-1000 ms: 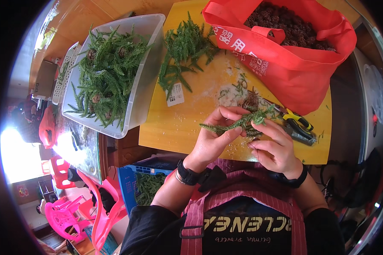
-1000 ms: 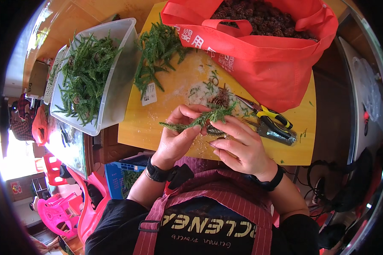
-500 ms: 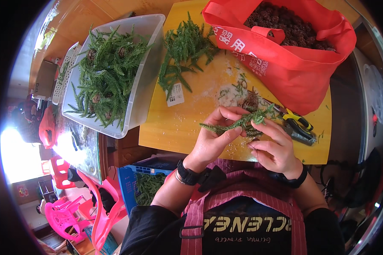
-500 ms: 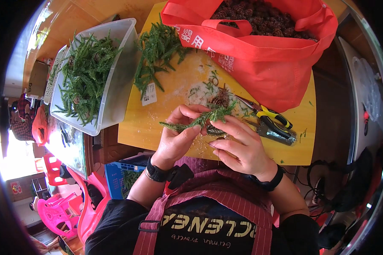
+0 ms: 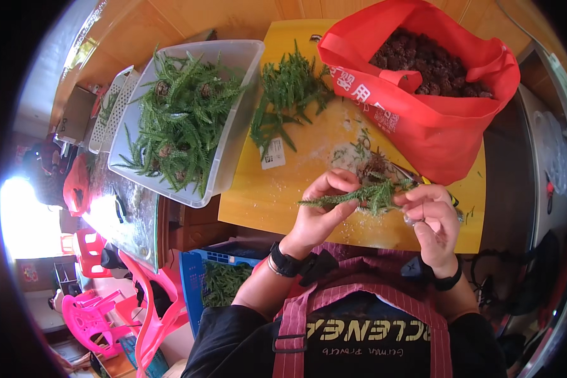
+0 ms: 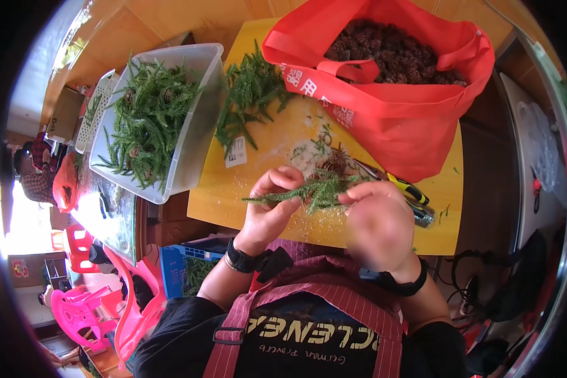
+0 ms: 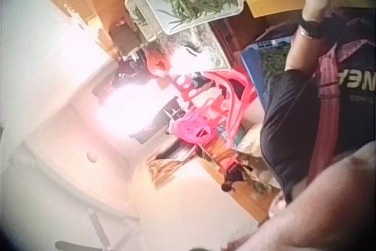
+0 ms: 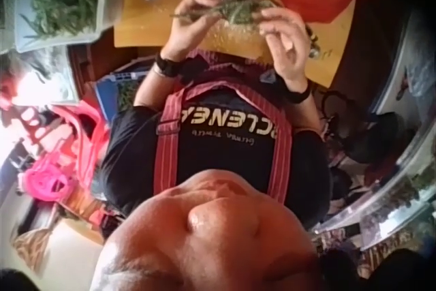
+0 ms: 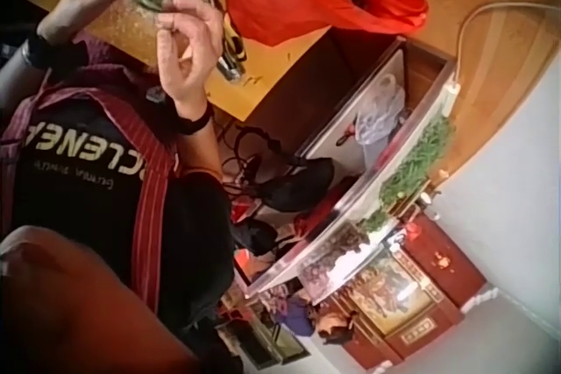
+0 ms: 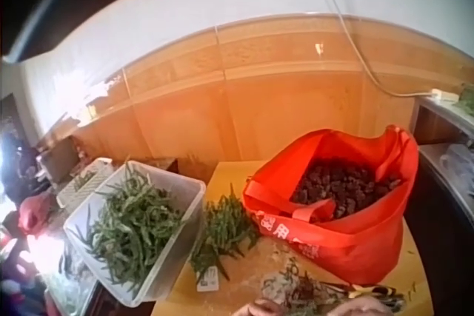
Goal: Trimming and cleaning green plant branches using small scissors at a workstation.
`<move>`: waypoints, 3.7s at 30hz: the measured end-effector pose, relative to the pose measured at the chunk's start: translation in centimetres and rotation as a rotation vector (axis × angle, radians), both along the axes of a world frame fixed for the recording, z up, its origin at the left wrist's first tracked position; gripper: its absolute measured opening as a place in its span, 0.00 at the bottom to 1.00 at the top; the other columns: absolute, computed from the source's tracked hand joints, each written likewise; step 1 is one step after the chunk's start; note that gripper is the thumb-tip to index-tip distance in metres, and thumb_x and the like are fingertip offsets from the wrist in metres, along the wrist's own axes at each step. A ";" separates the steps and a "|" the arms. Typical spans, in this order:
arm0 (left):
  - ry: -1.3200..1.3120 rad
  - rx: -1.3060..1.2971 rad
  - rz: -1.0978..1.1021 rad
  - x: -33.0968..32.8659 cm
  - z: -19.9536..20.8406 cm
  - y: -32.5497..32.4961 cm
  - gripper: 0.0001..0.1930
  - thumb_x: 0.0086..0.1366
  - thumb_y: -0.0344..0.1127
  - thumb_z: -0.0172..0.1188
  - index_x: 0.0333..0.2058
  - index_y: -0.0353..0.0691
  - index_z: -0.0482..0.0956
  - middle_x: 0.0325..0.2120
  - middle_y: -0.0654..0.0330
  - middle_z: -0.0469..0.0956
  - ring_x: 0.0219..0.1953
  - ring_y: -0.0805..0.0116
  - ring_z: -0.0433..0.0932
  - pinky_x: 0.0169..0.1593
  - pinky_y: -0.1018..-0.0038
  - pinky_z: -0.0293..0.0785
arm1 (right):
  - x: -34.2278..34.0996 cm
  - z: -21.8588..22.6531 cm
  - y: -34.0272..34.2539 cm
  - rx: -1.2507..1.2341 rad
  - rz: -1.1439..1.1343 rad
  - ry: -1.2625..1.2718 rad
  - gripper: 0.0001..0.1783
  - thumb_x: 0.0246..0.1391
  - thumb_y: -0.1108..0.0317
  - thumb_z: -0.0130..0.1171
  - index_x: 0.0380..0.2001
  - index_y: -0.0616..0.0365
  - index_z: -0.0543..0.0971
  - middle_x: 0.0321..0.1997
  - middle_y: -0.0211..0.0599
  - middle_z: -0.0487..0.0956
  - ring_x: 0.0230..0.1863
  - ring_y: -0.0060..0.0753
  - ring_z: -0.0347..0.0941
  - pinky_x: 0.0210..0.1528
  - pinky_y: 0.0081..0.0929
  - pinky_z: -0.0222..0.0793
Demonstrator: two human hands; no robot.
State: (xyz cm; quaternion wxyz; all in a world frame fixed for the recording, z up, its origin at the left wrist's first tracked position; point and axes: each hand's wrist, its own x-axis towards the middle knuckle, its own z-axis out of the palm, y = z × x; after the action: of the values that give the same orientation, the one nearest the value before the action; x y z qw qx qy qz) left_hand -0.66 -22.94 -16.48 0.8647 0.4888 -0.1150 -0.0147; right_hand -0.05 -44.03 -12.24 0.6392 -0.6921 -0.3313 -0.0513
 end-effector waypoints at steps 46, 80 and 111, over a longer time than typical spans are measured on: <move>-0.311 0.317 0.093 0.8 6.9 0.4 0.11 0.46 0.18 0.64 0.29 0.36 0.75 0.34 0.58 0.70 0.41 0.68 0.71 0.44 0.74 0.69 | 4.2 3.4 1.5 0.143 0.303 0.073 0.14 0.47 0.60 0.53 0.16 0.57 0.67 0.18 0.31 0.68 0.21 0.29 0.61 0.30 0.28 0.61; 0.343 -0.031 -0.167 0.4 6.9 0.3 0.07 0.56 0.24 0.59 0.34 0.34 0.71 0.31 0.58 0.76 0.29 0.75 0.76 0.38 0.80 0.73 | 5.3 3.6 1.0 0.059 0.259 -0.090 0.04 0.33 0.78 0.51 0.17 0.59 0.68 0.19 0.33 0.69 0.26 0.35 0.68 0.30 0.26 0.65; 0.487 -0.100 -0.244 1.0 5.4 -0.3 0.09 0.64 0.34 0.50 0.39 0.35 0.71 0.29 0.60 0.74 0.31 0.73 0.74 0.35 0.77 0.71 | 3.9 3.6 1.5 0.146 0.172 0.237 0.07 0.45 0.69 0.50 0.19 0.58 0.68 0.20 0.32 0.68 0.25 0.27 0.63 0.44 0.32 0.64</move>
State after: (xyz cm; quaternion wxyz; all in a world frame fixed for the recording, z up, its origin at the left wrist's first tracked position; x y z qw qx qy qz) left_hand 0.33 -23.19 -11.05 0.8817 0.4102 0.0378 -0.2301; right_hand 3.85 -42.54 -8.64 0.7243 -0.6143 -0.3068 0.0617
